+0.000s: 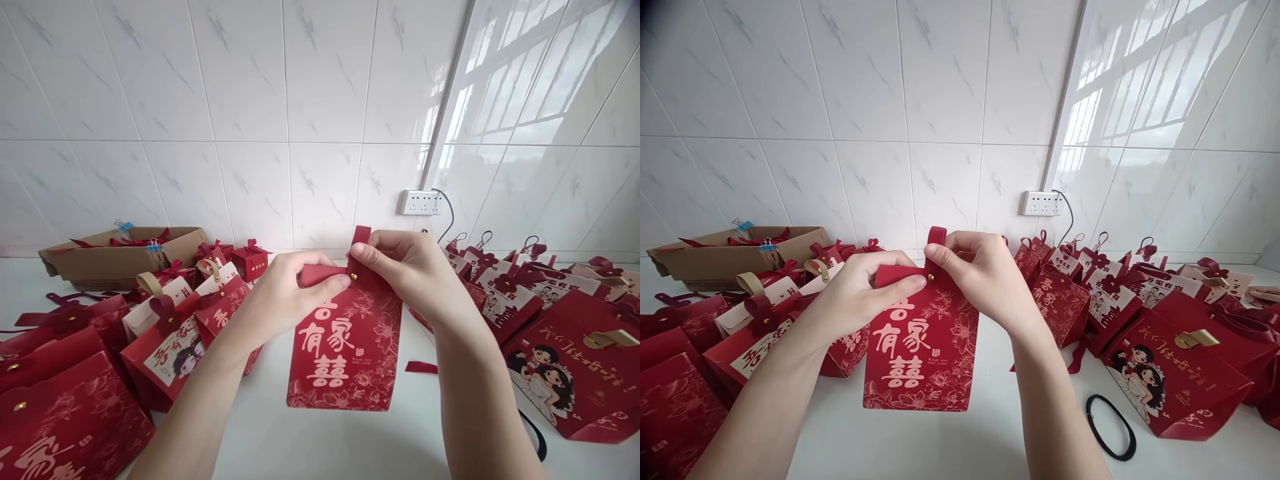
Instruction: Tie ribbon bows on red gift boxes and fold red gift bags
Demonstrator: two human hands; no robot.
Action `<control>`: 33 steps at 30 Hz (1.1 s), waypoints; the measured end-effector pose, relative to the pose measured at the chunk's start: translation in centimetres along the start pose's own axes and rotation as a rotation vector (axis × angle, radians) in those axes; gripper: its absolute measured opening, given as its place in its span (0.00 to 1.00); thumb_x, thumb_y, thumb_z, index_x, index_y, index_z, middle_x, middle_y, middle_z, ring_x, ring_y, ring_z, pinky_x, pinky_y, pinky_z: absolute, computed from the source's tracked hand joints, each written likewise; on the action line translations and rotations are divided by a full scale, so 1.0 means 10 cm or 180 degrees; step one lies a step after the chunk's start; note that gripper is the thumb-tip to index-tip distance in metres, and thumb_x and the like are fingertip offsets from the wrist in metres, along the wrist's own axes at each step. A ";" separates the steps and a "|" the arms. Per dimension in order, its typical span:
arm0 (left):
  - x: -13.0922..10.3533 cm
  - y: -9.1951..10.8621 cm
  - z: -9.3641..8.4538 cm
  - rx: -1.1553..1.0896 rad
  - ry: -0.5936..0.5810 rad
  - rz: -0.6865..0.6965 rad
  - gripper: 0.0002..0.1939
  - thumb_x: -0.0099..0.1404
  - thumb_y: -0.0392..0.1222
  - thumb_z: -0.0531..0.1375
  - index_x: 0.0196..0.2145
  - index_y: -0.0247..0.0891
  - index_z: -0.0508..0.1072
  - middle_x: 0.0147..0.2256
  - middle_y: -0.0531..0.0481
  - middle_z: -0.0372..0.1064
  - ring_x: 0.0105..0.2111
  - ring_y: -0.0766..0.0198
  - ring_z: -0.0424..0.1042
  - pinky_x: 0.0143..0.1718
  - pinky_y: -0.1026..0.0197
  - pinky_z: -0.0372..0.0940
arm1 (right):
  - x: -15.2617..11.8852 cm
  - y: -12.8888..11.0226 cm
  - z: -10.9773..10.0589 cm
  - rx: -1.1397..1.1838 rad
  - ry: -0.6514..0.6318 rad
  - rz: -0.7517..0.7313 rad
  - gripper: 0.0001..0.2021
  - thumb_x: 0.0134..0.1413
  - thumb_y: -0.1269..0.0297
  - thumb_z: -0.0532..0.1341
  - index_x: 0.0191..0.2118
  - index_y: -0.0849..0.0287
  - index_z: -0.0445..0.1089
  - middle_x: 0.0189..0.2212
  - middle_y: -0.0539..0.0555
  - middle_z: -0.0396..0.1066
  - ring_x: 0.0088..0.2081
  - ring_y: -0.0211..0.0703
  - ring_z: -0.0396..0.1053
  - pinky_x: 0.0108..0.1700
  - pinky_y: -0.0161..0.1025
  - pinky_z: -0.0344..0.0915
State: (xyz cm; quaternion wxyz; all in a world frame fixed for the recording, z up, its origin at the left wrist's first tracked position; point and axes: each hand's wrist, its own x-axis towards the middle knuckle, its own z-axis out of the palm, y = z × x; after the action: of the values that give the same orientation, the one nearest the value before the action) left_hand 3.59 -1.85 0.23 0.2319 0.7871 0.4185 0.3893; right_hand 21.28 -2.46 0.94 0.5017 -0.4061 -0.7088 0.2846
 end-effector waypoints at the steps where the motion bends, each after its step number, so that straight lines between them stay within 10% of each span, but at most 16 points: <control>1: 0.00 0.00 0.00 0.0012 -0.0012 -0.0035 0.14 0.61 0.54 0.58 0.29 0.41 0.73 0.30 0.54 0.72 0.32 0.62 0.71 0.32 0.62 0.62 | 0.00 0.00 0.00 0.0016 -0.0011 -0.0002 0.19 0.53 0.52 0.62 0.21 0.61 0.64 0.18 0.47 0.61 0.20 0.31 0.58 0.19 0.29 0.51; 27: 0.02 -0.08 0.00 -0.0398 -0.0187 -0.0275 0.11 0.58 0.48 0.59 0.25 0.39 0.71 0.25 0.53 0.68 0.26 0.64 0.68 0.26 0.64 0.62 | 0.04 0.05 0.16 -0.0370 0.0462 -0.0324 0.17 0.56 0.57 0.59 0.20 0.61 0.64 0.17 0.46 0.55 0.20 0.31 0.51 0.21 0.32 0.49; 33: 0.04 -0.13 0.00 -0.0486 0.0069 -0.0188 0.11 0.59 0.48 0.59 0.27 0.38 0.72 0.24 0.54 0.66 0.26 0.66 0.67 0.26 0.65 0.60 | 0.05 0.08 0.09 -0.0361 0.0145 -0.0270 0.12 0.55 0.56 0.61 0.31 0.60 0.72 0.24 0.50 0.69 0.25 0.35 0.65 0.25 0.32 0.59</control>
State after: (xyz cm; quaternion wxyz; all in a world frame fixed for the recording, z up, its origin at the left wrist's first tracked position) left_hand 3.10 -0.75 -0.49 0.2981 0.7501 0.4131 0.4216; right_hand 20.55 -1.60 0.25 0.5055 -0.4099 -0.7287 0.2131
